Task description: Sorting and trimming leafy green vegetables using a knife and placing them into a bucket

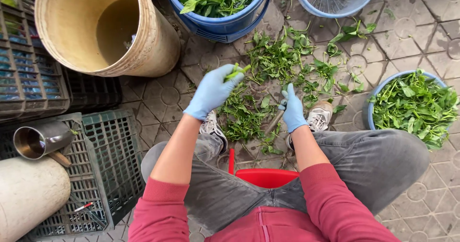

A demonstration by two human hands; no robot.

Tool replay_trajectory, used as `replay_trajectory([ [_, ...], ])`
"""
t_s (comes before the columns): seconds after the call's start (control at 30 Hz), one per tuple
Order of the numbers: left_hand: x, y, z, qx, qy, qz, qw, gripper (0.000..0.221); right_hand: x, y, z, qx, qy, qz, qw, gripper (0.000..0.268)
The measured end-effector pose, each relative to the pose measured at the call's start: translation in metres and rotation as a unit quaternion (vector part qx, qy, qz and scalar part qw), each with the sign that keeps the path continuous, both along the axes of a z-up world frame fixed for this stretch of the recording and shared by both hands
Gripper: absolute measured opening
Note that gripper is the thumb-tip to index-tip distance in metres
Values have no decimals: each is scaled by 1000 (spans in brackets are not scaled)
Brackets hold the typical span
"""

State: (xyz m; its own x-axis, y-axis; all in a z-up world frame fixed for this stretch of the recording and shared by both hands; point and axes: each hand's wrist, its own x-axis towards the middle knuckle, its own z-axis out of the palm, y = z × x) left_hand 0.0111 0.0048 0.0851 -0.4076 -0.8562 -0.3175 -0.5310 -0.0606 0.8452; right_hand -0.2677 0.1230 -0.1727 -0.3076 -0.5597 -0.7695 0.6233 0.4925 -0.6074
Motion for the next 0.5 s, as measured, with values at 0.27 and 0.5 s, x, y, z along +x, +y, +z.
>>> replay_trajectory([
  [0.27, 11, -9, 48, -144, 124, 126, 974, 8, 42, -70, -70, -23, 494, 437, 751, 53],
  [0.5, 6, -4, 52, -194, 88, 149, 966, 6, 51, -159, -76, -52, 550, 629, 547, 51],
])
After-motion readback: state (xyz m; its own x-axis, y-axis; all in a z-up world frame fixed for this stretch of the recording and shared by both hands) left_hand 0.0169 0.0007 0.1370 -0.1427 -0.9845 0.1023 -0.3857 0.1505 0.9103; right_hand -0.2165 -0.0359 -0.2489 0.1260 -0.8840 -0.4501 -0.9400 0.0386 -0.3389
